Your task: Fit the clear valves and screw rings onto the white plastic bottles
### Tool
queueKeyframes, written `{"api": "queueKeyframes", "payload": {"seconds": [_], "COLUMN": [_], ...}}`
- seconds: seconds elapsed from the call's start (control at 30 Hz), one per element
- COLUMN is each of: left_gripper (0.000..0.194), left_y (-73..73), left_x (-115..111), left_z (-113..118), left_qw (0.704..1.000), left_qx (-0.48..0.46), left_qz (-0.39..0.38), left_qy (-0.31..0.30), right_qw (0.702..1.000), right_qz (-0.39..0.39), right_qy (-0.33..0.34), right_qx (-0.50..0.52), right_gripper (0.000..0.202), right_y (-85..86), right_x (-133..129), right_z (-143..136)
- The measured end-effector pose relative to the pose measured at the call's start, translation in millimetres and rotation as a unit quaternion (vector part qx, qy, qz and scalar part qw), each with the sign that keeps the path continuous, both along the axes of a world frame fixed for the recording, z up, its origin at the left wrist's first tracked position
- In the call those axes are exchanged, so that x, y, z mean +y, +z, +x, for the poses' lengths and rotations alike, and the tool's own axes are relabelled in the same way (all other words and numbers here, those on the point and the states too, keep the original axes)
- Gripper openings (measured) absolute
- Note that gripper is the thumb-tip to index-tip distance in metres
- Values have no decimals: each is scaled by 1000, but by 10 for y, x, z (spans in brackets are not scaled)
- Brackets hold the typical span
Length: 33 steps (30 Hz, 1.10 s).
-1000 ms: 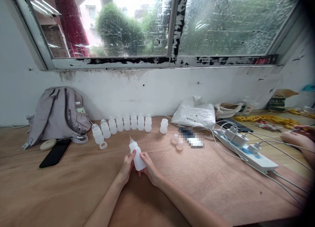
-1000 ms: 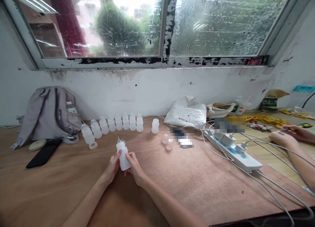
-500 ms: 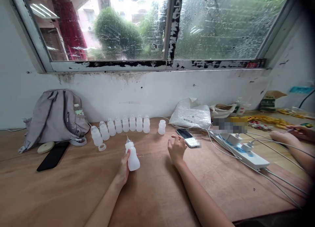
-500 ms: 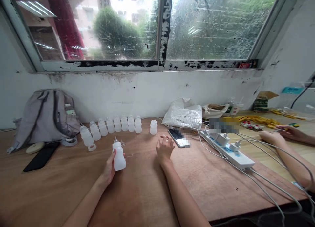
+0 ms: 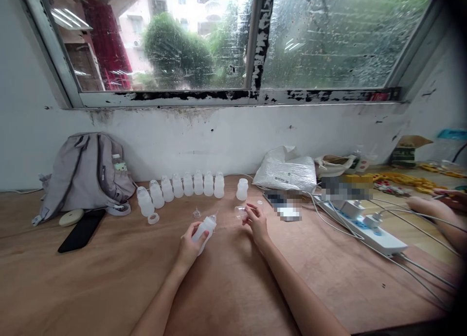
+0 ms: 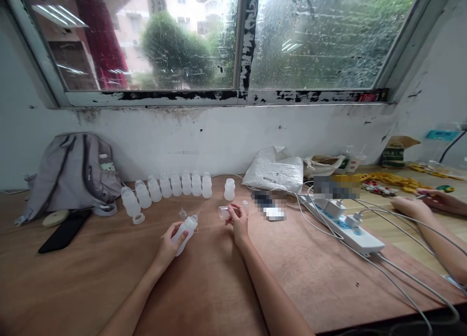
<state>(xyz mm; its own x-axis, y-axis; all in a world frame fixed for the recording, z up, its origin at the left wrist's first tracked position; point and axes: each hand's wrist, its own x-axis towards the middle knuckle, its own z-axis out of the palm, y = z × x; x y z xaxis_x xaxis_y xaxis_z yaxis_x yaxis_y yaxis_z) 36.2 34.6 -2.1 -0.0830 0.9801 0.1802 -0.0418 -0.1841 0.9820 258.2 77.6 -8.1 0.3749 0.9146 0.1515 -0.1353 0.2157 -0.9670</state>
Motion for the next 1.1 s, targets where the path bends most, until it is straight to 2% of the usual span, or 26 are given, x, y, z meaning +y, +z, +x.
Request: {"api": "queueKeyframes", "payload": {"seconds": [0.07,0.13,0.33,0.47,0.63,0.73,0.87,1.1], "left_gripper": [27,26,25,25,33,36,33,27], "left_y": [6,13,-4,-43,-87,-91,-88,-55], "left_x": [-20,-33,-28,-10,16,22,21,-11], "left_z": [6,13,17,2,-9,-12,-18,-8], "left_qw": [1000,999,992,982,967,963,961,957], "left_qx": [25,49,101,166,235,255,259,260], "left_qz": [3,8,67,88,93,89,97,109], "left_qy": [-7,-11,21,17,9,7,-15,-66], "right_qw": [994,985,976,984,989,980,958,937], "right_qz": [2,5,25,22,-18,-19,30,20], "right_qy": [73,117,174,163,127,100,53,37], "right_qx": [81,126,127,65,-76,-170,-279,-347], "right_gripper": [36,31,26,27,34,37,43,45], "right_y": [9,12,46,32,-33,-48,-47,-33], "right_x": [-36,-67,-137,-142,-130,-146,-168,-181], "right_z": [-101,-174,-279,-311,-336,-356,-379,-389]}}
